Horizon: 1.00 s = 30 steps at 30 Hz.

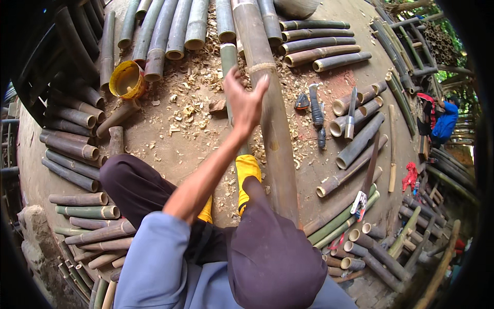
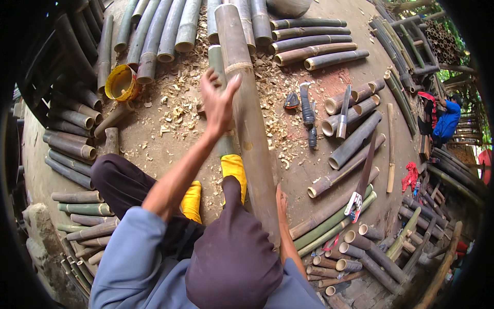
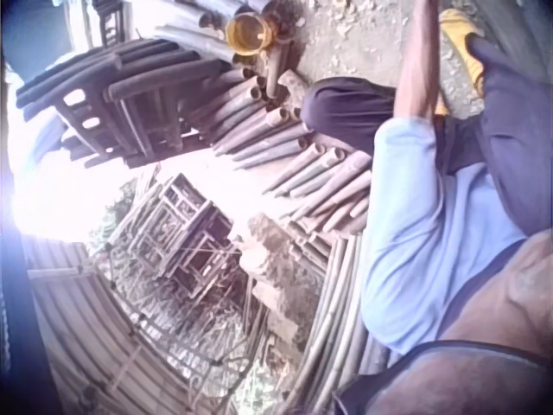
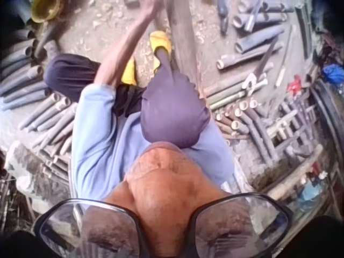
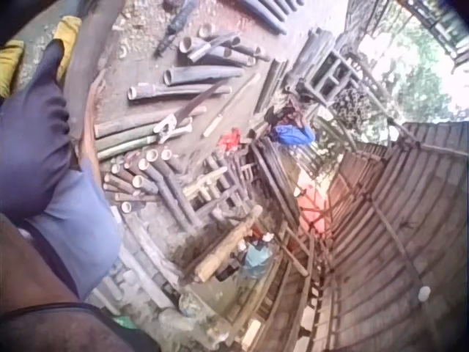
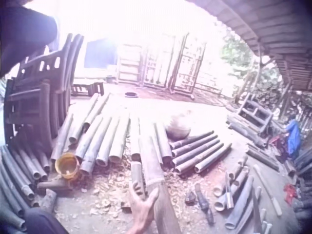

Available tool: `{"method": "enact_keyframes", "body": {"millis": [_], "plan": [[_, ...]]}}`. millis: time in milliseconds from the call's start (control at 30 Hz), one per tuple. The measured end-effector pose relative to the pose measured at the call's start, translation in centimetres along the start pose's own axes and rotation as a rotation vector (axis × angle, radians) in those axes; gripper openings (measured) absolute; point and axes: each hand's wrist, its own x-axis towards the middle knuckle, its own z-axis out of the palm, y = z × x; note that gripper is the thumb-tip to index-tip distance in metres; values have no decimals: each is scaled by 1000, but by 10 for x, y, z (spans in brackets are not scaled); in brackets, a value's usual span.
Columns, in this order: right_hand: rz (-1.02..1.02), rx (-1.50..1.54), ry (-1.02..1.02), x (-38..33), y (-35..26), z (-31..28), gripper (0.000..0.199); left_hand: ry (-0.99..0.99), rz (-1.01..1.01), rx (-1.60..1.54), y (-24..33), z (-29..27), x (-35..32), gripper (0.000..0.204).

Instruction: The person constructs a furniture frame by hammering bamboo tubes together with a wooden mallet and drilling holes for joint reinforcement.

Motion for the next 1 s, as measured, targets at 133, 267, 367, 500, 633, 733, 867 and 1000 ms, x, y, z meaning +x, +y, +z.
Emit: {"method": "enact_keyframes", "body": {"millis": [133,267,367,500,633,733,867,1000], "plan": [[245,239,-197,37,-6,16,60,-148,-237,-162,-6,-28,-104,81],[473,756,-353,94,-41,-17,67,-318,-422,-264,-13,-27,-123,88],[88,934,22,131,-65,-128,90,-512,-530,-459,-10,-19,-120,73],[-140,719,295,194,-129,-239,91,-537,-568,-538,-15,-20,-121,56],[-224,334,239,242,-139,-229,84,-557,-559,-528,-3,-19,-119,63],[-605,-41,224,257,-179,-236,93,-579,-663,-578,-6,-21,-116,65],[-494,101,164,239,-200,-254,93,-561,-584,-536,-8,-28,-114,61],[-515,381,610,235,-210,-264,90,-551,-622,-620,-10,-25,-114,61]]}}
